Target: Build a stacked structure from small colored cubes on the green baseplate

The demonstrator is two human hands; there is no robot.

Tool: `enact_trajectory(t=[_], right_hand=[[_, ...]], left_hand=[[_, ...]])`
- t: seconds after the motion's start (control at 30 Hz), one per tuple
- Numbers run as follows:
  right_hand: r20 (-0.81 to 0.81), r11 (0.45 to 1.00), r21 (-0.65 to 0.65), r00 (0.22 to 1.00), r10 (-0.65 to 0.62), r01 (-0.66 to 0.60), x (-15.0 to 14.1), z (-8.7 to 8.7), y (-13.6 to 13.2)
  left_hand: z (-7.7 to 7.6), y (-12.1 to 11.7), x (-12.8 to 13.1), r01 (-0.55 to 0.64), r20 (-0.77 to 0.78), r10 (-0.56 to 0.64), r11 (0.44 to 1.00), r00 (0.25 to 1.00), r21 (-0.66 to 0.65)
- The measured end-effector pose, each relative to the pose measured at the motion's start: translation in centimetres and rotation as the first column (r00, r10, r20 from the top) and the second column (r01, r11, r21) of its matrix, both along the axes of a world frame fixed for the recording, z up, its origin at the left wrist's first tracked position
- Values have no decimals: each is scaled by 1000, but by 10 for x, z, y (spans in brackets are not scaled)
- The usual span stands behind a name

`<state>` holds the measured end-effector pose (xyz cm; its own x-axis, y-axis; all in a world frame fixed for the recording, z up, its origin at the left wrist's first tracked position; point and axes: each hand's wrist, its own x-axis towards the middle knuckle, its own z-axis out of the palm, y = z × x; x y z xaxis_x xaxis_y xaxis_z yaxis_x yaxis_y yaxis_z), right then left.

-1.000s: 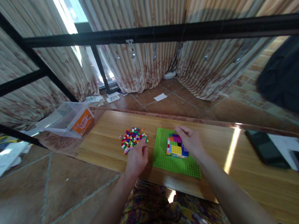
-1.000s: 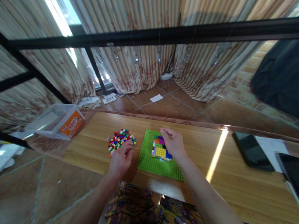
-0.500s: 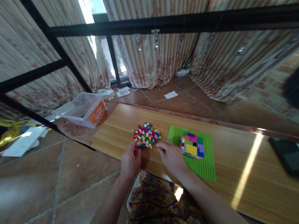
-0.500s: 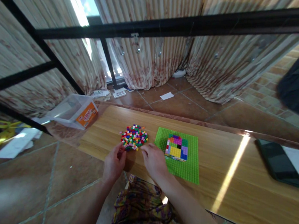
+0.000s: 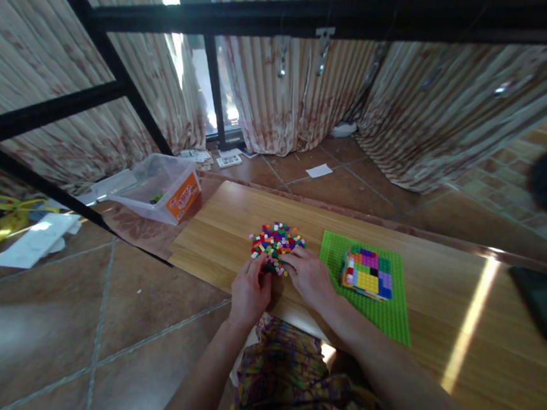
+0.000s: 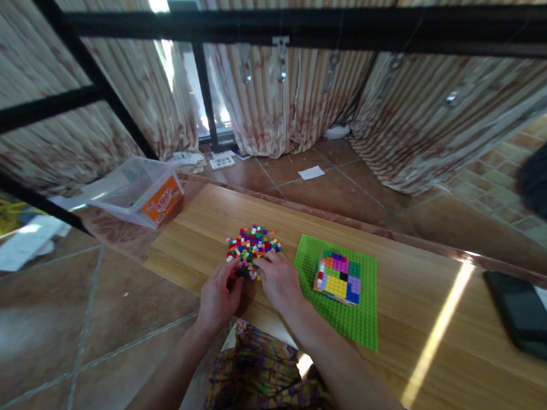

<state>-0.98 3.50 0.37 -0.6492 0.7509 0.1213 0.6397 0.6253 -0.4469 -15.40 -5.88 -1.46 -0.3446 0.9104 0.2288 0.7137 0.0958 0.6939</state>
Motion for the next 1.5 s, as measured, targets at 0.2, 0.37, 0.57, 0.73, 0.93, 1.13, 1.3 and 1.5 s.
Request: enact_trajectory(t=[0.2, 0.37, 0.57, 0.73, 0.93, 1.13, 1.3, 1.5], right_hand=[[68, 996, 56, 996, 60, -64, 1, -3, 3], [92, 992, 68, 990, 103, -110, 4, -5, 3], [76, 996, 24, 994, 82, -84, 13, -2, 1], [16, 998, -62, 999, 31, -29, 17, -2, 3], [63, 997, -77, 998, -7, 12, 11, 2, 5], [176, 999, -41, 984, -6, 13, 3, 12, 4], [238, 998, -57, 971, 7, 7, 6, 15, 7], [25, 991, -114, 998, -65, 68, 14, 3, 8]], left_hand=[[0, 0, 1, -6, -15, 6, 1000, 1000, 5], [-3, -2, 5, 15, -38, -14, 999, 999, 34], [-5, -2, 19, 71, -125, -71, 997, 990, -3], [-4, 7, 26, 67, -150, -67, 998, 986, -10], [1, 14, 28, 46, -217, -54, 998, 975, -40], [9, 28, 34, 17, -314, -48, 995, 948, -100], [10, 35, 32, 22, -313, -42, 998, 949, -64], [16, 39, 25, -26, -175, 34, 999, 984, 46]])
